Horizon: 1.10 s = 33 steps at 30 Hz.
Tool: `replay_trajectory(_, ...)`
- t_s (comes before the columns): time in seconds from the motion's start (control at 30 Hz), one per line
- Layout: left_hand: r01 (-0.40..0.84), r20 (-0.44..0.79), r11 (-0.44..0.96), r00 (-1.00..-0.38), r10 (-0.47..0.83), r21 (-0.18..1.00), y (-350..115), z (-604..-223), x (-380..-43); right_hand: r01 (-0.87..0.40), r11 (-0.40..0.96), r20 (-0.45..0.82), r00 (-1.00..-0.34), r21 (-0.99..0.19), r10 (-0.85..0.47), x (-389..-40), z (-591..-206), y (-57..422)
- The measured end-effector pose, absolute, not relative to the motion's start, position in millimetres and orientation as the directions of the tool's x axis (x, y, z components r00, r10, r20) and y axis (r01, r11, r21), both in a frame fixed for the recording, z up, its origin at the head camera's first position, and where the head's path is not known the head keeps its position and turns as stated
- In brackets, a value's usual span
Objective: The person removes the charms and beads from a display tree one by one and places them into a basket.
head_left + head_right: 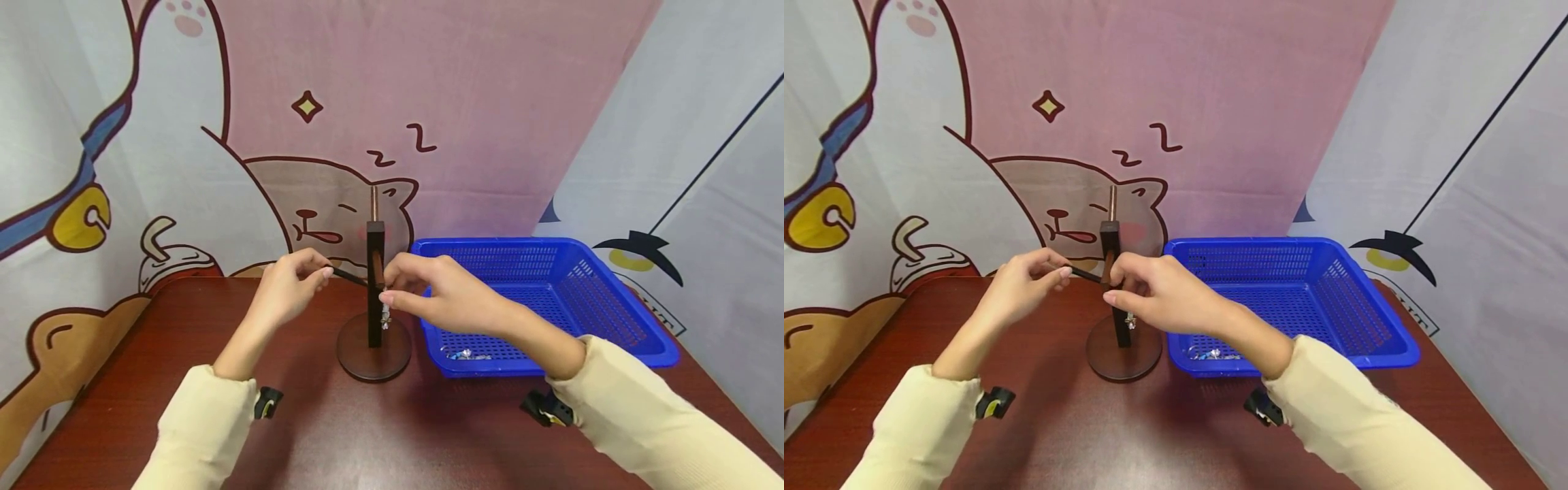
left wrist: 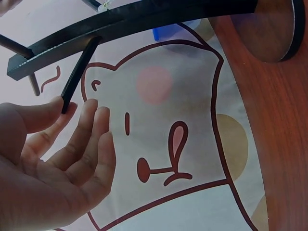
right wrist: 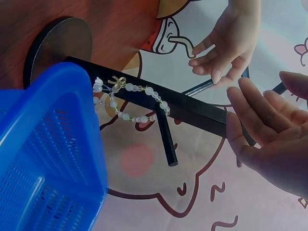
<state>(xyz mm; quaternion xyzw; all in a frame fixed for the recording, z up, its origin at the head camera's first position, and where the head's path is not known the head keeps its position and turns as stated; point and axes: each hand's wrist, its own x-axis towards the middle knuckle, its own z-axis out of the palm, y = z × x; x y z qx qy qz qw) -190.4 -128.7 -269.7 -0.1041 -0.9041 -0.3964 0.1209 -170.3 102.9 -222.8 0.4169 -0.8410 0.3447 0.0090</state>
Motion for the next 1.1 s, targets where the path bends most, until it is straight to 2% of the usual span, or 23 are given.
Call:
replay_trajectory(0.23,0.256,0.263,0.674,-0.96,0.094,0.692,-129,-269,-195,-0.726,0.402,0.318,-0.634,-0.558,-0.705,-171,-224,100)
replay_trajectory(0.53,0.249,0.257,0.681,-0.962,0.092,0.689,-128,-269,-197,-0.714,0.419,0.293,-0.645,-0.561,-0.706,-170,-225,102)
replay_trajectory(1.1,0.223,0.225,0.685,-0.97,0.088,0.693,-127,-266,-196,-0.602,0.482,0.211,-0.737,-0.637,-0.642,-181,-252,114)
